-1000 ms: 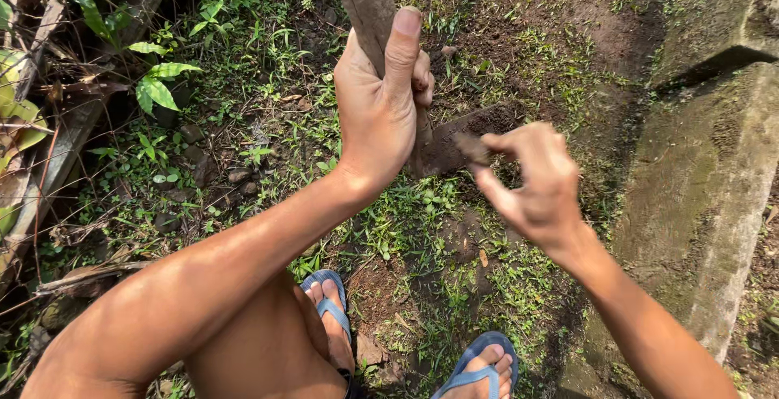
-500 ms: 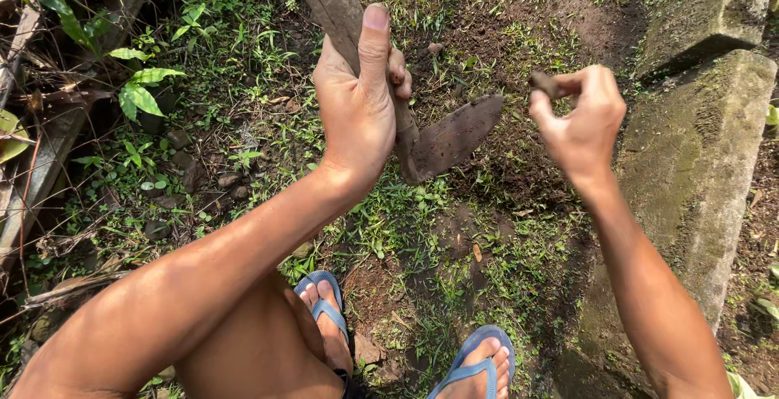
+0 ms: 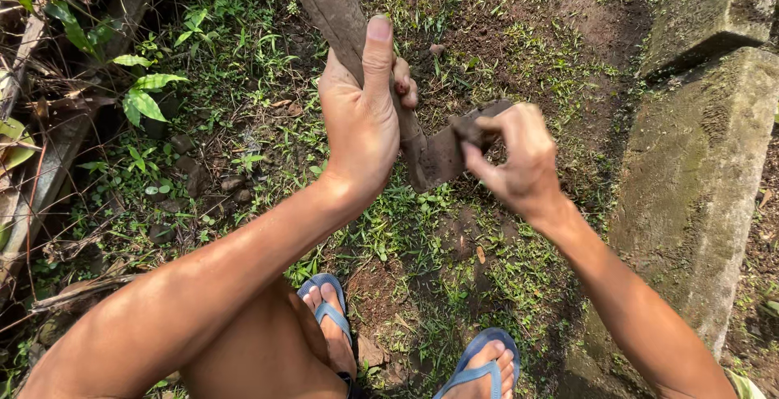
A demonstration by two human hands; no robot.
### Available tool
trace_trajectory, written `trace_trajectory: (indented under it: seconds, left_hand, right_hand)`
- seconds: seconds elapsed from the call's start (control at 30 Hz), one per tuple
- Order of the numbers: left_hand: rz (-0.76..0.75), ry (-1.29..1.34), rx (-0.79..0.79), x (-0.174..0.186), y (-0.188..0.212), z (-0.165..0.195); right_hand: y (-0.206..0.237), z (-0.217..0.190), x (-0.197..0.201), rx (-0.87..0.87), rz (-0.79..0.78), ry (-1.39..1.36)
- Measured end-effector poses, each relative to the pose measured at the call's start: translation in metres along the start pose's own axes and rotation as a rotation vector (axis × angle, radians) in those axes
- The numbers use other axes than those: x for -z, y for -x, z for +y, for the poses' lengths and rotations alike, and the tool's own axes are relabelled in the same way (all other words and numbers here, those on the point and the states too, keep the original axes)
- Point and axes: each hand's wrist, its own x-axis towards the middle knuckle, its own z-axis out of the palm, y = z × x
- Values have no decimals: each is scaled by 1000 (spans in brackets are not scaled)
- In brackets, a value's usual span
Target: The person uses a hoe to loosen soil and remove weeds from a garden bed. They repeatedly strike the ground, pull up weeds by hand, and clear debris while working along a concrete border.
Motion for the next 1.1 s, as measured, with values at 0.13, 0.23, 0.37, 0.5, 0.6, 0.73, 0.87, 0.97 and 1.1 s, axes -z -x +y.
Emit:
trace_trajectory:
  seconds: [0.13, 0.23, 0.37, 0.5, 0.6, 0.73, 0.87, 0.97, 1.1]
  left_hand:
    - [5, -48, 27, 6, 1, 8]
    - [33, -35, 26, 10, -4, 9]
    - [15, -95, 20, 13, -5, 7]
    - [-6, -12, -47, 10, -9, 1]
    - [5, -12, -34, 12, -9, 1]
    - [54, -26, 66, 14, -11, 6]
    - [63, -50, 90, 11, -10, 6]
    - [36, -50, 97, 8, -7, 4]
    - [62, -60, 100, 9, -6, 3]
  right_hand:
    - [-12, 56, 33, -316, 45, 166]
    - [-2, 55, 51, -477, 187, 31]
    - [26, 12, 34, -233, 21, -30]
    - [19, 19, 11, -153, -21, -34]
    - [0, 46, 23, -282, 44, 125]
    - [-11, 24, 41, -367, 168, 44]
    - [-14, -46, 17, -3, -33, 6]
    - [-19, -69, -1, -56, -148, -132]
    - [-24, -61, -7, -20, -184, -145]
